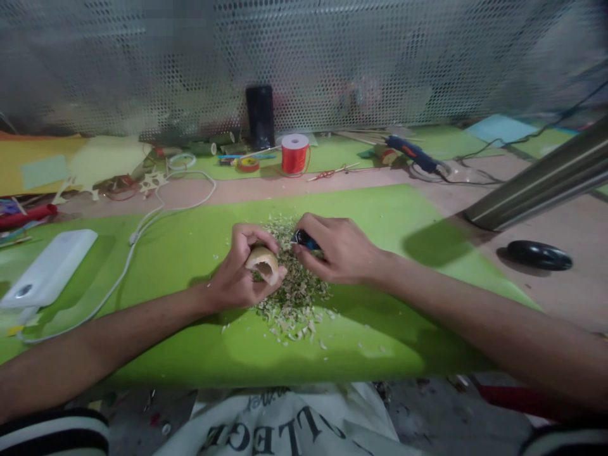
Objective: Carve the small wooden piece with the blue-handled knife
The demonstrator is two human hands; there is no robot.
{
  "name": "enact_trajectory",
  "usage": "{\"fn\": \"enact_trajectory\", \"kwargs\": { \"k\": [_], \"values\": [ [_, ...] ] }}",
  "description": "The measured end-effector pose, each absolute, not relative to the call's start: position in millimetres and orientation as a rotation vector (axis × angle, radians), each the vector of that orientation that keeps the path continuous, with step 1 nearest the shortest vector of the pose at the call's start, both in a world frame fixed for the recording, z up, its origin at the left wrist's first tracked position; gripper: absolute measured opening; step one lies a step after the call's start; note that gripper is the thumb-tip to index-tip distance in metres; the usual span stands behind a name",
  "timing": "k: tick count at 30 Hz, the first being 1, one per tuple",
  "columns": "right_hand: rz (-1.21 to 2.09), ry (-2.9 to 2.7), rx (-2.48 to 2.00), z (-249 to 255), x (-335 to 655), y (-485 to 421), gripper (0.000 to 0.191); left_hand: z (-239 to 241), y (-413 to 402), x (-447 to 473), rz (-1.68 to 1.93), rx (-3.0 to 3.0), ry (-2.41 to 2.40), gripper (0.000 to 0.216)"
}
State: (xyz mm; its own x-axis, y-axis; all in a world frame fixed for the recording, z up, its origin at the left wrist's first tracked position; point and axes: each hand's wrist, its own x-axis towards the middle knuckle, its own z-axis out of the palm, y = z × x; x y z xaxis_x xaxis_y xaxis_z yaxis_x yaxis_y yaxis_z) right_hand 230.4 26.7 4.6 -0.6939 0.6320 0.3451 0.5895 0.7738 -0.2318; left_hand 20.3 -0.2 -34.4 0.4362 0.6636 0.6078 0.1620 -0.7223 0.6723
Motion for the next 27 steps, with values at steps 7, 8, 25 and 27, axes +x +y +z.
{"fn": "enact_trajectory", "kwargs": {
  "k": [7,8,25,27],
  "values": [
    [0.035,-2.494,-0.870,-0.3,231.6,28.3,0.028,-33.3,-1.6,23.4,1.326,2.122,0.631,0.047],
    [0.043,-2.497,-0.858,-1.2,231.6,28.5,0.029,-33.3,-1.7,23.2,1.325,2.097,0.627,0.046],
    [0.730,-2.407,-0.797,-0.4,226.1,33.5,0.019,-27.4,-2.3,22.9,1.299,2.049,0.784,0.028],
    [0.776,-2.394,-0.816,-0.8,225.9,33.7,0.020,-25.6,-3.9,23.2,1.259,2.011,0.797,0.026]
  ]
}}
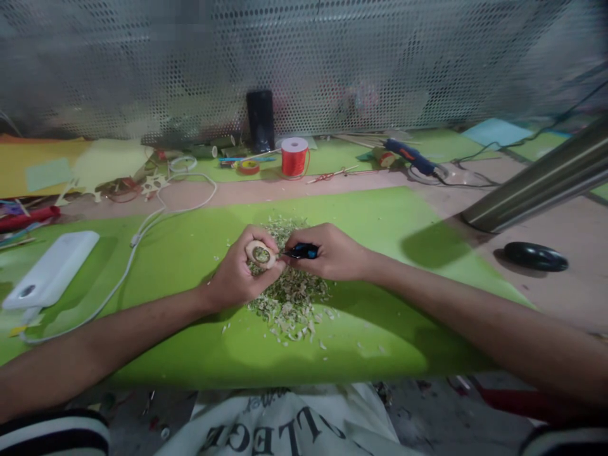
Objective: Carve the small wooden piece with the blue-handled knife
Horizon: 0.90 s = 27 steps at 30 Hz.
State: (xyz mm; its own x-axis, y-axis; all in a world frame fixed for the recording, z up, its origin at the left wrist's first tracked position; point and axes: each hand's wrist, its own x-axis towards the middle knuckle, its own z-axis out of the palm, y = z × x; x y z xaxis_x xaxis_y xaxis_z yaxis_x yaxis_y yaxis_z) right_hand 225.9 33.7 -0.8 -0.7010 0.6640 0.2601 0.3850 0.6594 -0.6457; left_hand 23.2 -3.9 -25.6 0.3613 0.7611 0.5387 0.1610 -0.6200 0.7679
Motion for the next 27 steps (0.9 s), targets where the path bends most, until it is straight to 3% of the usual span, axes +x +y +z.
{"fn": "enact_trajectory", "kwargs": {
  "k": [9,15,27],
  "values": [
    [0.925,-2.400,-0.837,3.5,227.4,33.6,0.012,-28.0,-1.1,22.7,1.313,1.953,0.815,0.030],
    [1.190,-2.379,-0.763,16.4,231.4,37.8,0.019,-25.5,-2.2,24.8,1.363,1.892,0.870,0.023],
    [1.325,-2.312,-0.751,22.5,241.4,54.2,0.024,-29.3,-2.9,23.0,1.281,1.987,0.773,0.029]
  ]
}}
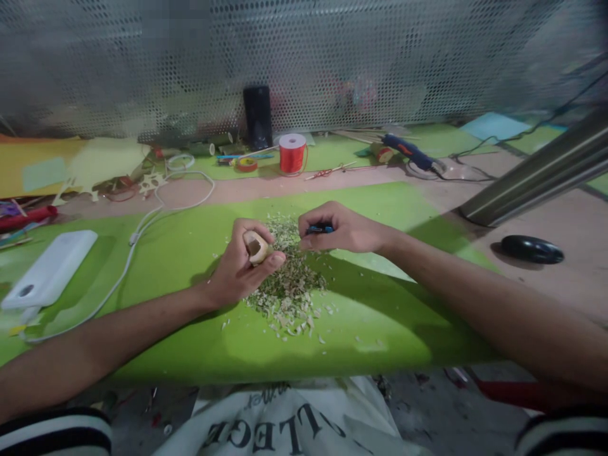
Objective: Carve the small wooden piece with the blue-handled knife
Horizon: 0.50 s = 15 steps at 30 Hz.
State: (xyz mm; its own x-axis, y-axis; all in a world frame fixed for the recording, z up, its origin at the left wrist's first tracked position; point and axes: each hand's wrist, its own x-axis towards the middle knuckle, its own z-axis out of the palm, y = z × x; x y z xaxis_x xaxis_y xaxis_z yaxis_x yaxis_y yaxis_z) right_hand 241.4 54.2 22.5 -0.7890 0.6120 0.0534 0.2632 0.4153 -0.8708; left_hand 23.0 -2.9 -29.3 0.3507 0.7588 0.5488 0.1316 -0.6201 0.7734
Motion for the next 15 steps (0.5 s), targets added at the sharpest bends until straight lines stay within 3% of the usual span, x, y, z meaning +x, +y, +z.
{"fn": "enact_trajectory", "kwargs": {
  "k": [8,15],
  "values": [
    [1.282,-2.394,-0.953,28.1,237.3,52.7,0.028,-28.2,-4.0,24.6,1.326,1.965,0.726,0.029],
    [0.702,-2.695,-1.006,28.7,209.7,23.1,0.014,-24.8,-3.3,24.0,1.399,1.895,0.674,0.034]
  ]
}}
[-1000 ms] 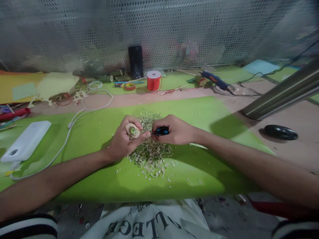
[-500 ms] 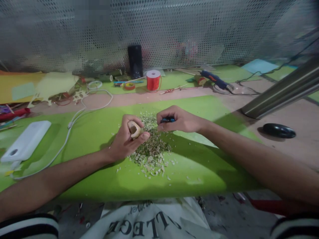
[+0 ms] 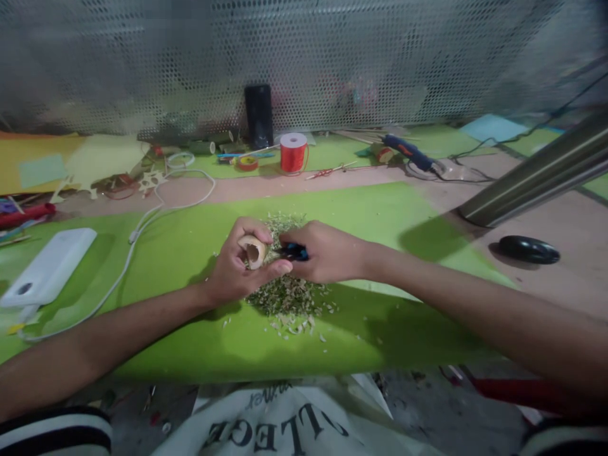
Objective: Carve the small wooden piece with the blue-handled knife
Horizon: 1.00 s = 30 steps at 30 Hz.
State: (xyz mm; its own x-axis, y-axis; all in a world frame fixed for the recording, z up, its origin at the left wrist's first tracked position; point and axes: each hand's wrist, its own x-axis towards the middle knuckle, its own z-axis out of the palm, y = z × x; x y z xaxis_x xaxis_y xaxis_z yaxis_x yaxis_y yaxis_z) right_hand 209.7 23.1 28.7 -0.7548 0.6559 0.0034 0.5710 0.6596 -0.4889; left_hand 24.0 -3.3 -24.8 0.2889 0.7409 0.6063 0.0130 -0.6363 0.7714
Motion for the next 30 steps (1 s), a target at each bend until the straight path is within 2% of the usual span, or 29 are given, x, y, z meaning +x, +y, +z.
{"fn": "enact_trajectory", "kwargs": {
  "k": [2,10,22,30],
  "values": [
    [0.539,-2.773,-1.052,28.9,204.5,14.7,0.012,-24.6,-1.4,24.1,1.428,1.942,0.614,0.039],
    [0.387,-2.833,-1.092,27.5,199.1,9.5,0.024,-24.7,0.3,22.9,1.453,2.034,0.556,0.051],
    [0.234,-2.898,-1.099,23.2,197.4,7.0,0.037,-24.0,-3.2,20.5,1.421,2.175,0.618,0.049],
    [0.253,-2.882,-1.107,17.0,192.1,4.8,0.040,-23.4,-15.5,29.0,1.474,2.083,0.653,0.045]
  ]
}}
